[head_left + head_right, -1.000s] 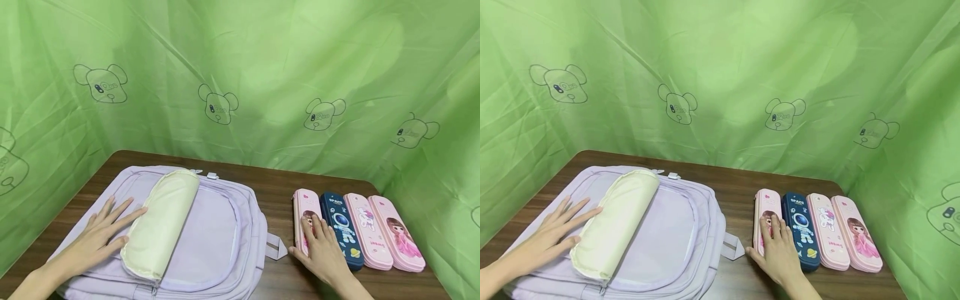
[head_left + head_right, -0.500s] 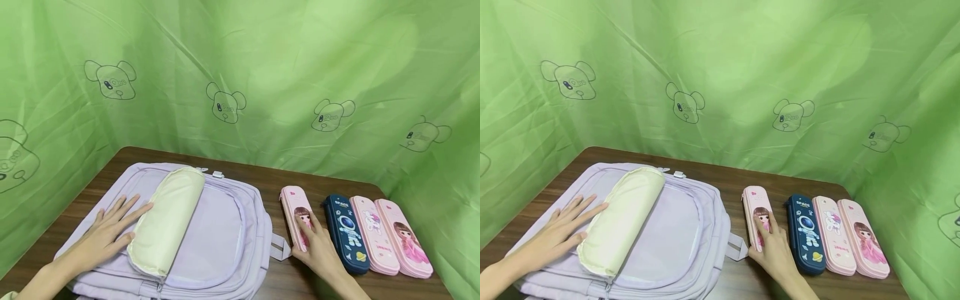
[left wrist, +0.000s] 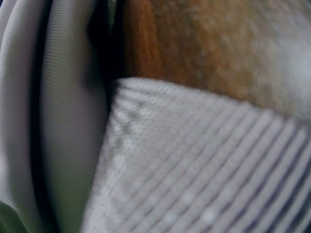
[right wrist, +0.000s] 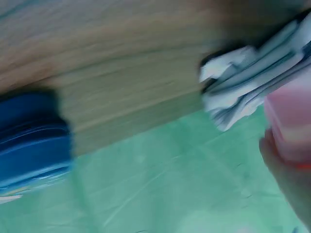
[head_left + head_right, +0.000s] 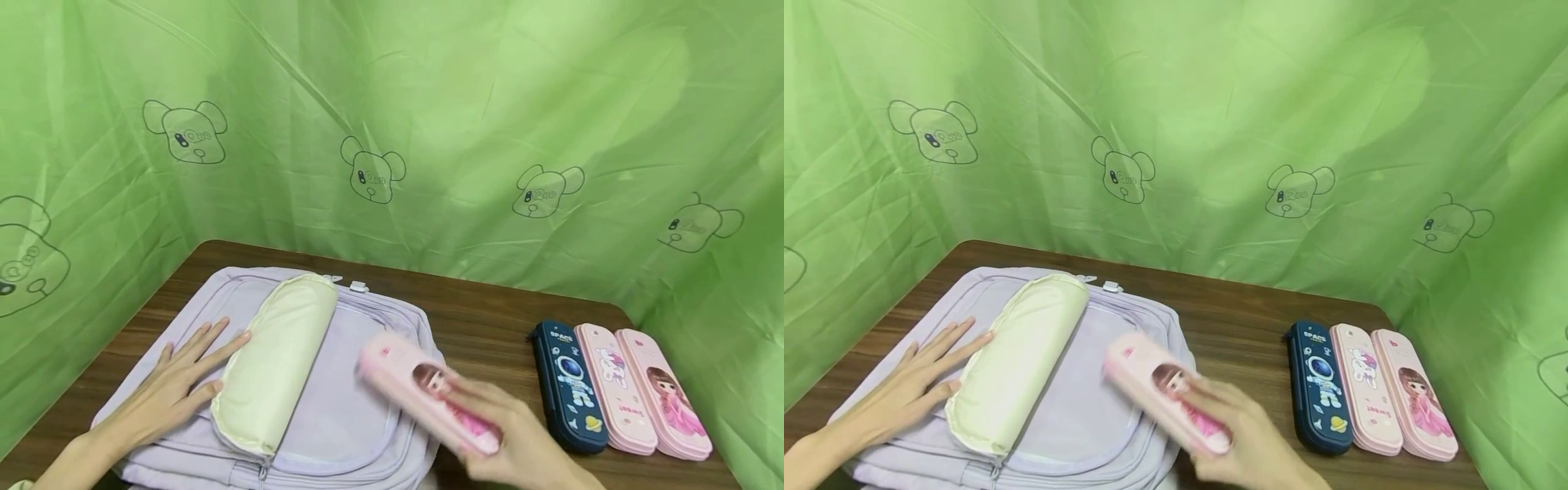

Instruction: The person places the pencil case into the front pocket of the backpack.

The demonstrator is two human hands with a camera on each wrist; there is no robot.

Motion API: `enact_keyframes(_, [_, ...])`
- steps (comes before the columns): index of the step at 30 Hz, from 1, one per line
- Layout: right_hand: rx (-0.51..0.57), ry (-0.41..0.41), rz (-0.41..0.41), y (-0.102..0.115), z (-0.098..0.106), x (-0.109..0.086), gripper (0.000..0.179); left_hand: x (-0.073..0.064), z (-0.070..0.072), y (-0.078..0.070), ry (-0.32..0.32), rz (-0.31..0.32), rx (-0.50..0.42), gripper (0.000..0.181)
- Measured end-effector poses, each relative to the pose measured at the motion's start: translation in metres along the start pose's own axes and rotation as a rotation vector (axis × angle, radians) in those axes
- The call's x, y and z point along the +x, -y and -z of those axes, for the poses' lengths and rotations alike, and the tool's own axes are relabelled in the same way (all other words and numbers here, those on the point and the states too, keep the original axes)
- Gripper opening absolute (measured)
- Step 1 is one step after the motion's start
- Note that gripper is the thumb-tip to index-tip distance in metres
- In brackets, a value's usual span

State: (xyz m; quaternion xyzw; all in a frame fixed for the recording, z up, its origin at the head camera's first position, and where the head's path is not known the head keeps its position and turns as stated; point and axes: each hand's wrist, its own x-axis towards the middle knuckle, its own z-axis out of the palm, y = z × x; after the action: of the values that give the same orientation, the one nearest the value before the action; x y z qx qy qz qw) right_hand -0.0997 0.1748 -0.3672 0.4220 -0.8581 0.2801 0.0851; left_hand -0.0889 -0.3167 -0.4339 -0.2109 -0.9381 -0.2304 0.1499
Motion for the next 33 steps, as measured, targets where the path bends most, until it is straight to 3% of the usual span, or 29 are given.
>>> enact_keyframes(4, [0.046, 0.146, 0.074, 0.01, -0.008, 0.005, 0.067, 0.0, 0.001, 0.0, -0.011, 0.009, -0.021, 0.061])
enact_keyframes(8, [0.074, 0.21, 0.139, 0.011, -0.013, 0.013, 0.064, 0.0, 0.002, -0.001, -0.035, 0.008, -0.059, 0.059])
enact_keyframes(14, [0.163, 0.303, 0.14, 0.014, -0.019, 0.028, 0.07, 0.0, 0.002, -0.005, -0.059, 0.008, -0.091, 0.055])
enact_keyframes(21, [0.169, 0.318, 0.174, 0.014, -0.029, 0.038, 0.072, 0.001, -0.001, -0.006, -0.084, 0.02, -0.194, 0.051])
enact_keyframes(28, [0.266, 0.286, 0.298, 0.014, -0.048, 0.041, 0.056, -0.006, -0.006, -0.008, -0.118, 0.021, -0.272, 0.049])
enact_keyframes(33, [0.276, 0.296, 0.273, 0.021, -0.058, 0.05, 0.054, -0.004, -0.005, -0.006, -0.125, 0.023, -0.264, 0.048])
